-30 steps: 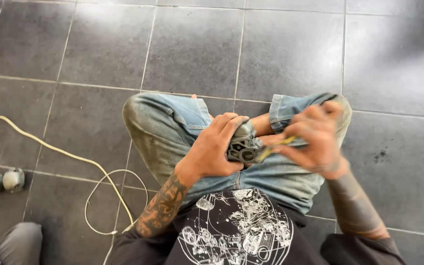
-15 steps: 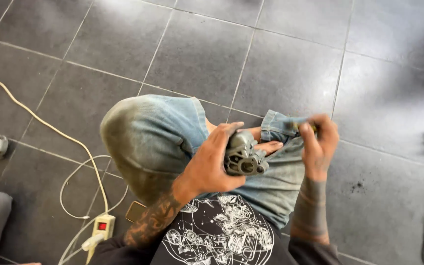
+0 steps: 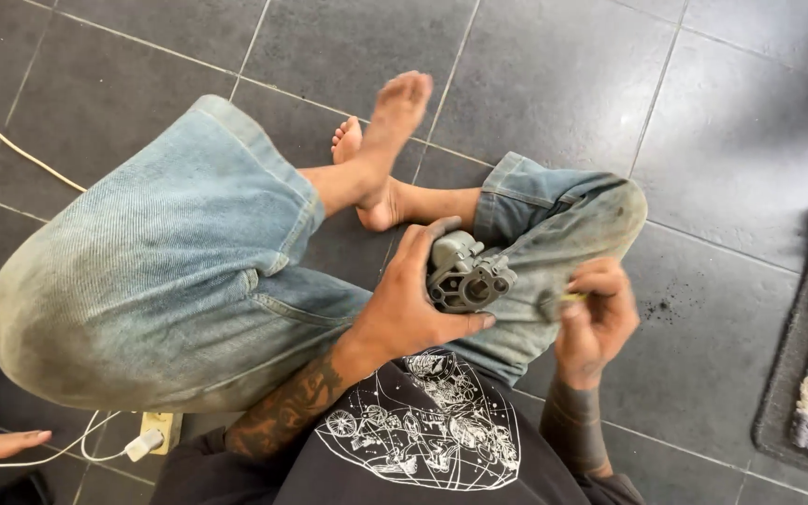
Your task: The person sits cross-legged on a tiled floor and uses a yellow-handled brush to scrub the interior and exterior surfaces of a metal mechanical part. The person rotates the part to access different areas while continuing to scrub.
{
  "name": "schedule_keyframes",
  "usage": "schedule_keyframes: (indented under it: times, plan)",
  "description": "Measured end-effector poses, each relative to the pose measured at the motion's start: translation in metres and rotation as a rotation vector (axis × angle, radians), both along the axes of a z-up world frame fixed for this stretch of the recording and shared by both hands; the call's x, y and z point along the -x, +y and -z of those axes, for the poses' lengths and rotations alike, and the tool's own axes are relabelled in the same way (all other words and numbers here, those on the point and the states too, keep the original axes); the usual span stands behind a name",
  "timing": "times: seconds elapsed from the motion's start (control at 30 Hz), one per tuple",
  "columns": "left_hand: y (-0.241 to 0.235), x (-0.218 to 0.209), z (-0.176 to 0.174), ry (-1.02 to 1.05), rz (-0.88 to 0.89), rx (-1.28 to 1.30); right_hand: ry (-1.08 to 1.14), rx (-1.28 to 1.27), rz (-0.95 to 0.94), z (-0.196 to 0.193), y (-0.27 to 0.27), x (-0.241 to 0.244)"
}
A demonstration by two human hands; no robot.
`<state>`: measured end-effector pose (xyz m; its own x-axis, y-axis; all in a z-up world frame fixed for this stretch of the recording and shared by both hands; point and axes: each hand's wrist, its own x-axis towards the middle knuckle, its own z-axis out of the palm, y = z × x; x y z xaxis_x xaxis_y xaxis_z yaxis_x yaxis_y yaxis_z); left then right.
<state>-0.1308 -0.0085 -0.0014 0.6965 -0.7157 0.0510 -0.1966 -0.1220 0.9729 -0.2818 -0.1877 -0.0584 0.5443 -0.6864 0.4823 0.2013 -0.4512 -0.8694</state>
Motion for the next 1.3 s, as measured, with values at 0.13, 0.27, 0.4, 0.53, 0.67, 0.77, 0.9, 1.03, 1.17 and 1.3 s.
schedule_keyframes:
  times: [0.13,0.27,0.4,0.53,0.67,0.77,0.9,1.03,1.17,1.3]
  plan:
    - [0.006,0.005,-0.003,0.082,0.015,0.034,0.007,0.014,0.018,0.013,0.000,0.000]
    - [0.013,-0.002,-0.015,0.199,-0.016,0.090,0.062,0.041,0.110,0.008,-0.002,0.008]
    - [0.018,-0.009,-0.014,0.224,-0.071,0.126,0.000,0.000,0.005,-0.015,0.018,0.004]
    - [0.026,-0.010,-0.032,0.139,-0.136,0.144,-0.002,0.031,-0.041,-0.025,0.007,0.001]
    - [0.031,-0.004,-0.035,-0.302,-0.200,0.140,-0.022,0.116,-0.065,-0.030,-0.024,0.012]
    - [0.038,-0.004,-0.032,-0.392,-0.110,0.128,0.071,0.243,-0.114,-0.051,-0.036,0.011]
    - [0.039,-0.009,-0.036,-0.396,0.019,0.154,0.254,0.455,-0.051,-0.082,-0.028,-0.019]
    - [0.035,0.002,-0.041,-0.506,-0.146,0.181,0.314,0.710,-0.165,-0.112,0.003,-0.048]
    - [0.037,0.005,-0.044,-0.468,-0.138,0.226,0.302,0.634,-0.236,-0.106,-0.021,-0.049]
    - [0.041,0.000,-0.049,-0.430,-0.120,0.250,0.276,0.659,-0.220,-0.110,-0.010,-0.052]
